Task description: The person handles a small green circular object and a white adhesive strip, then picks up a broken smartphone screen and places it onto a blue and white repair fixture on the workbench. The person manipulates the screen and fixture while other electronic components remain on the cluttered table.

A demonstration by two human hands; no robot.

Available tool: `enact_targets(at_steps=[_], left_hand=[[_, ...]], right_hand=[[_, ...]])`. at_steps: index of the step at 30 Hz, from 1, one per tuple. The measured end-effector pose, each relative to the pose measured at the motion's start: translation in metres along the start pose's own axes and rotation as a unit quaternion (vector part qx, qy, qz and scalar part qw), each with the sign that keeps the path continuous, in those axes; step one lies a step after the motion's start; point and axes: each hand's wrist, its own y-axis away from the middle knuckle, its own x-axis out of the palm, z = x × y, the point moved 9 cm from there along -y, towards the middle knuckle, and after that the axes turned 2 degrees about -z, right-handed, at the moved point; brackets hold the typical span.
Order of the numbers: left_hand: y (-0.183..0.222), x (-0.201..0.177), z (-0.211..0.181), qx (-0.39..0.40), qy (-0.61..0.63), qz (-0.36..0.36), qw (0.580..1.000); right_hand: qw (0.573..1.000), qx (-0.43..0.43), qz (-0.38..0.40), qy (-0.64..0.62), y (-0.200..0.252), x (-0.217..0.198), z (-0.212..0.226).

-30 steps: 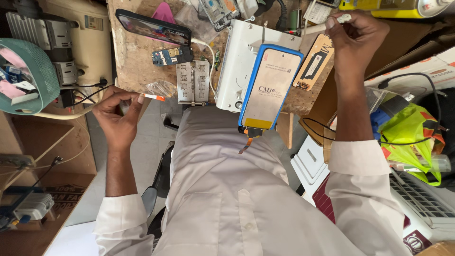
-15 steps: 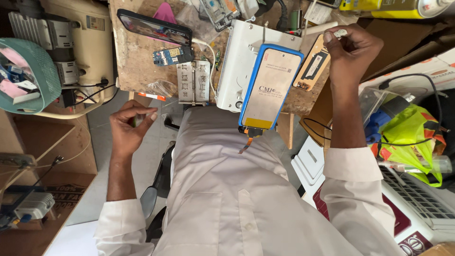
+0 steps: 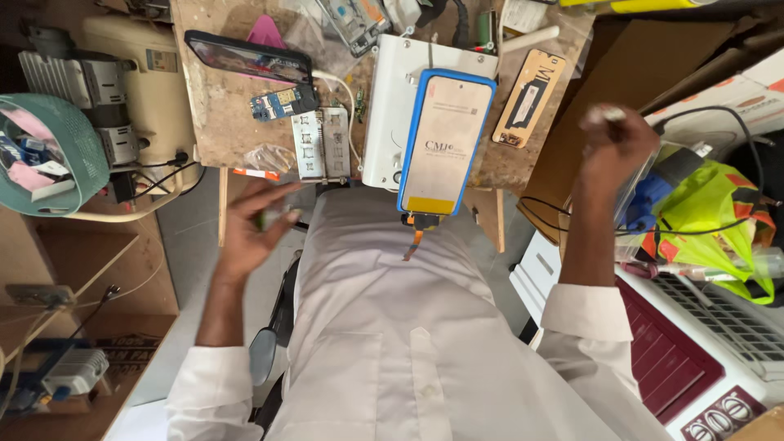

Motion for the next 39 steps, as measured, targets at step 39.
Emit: enact_targets(at_steps=[39], left_hand=[[-0.101,-0.066,0.008,0.097,-0.104,0.072,0.987]], right_hand=[[0.981,0.161,-0.071,-0.087,0.301,0.02,-0.043]])
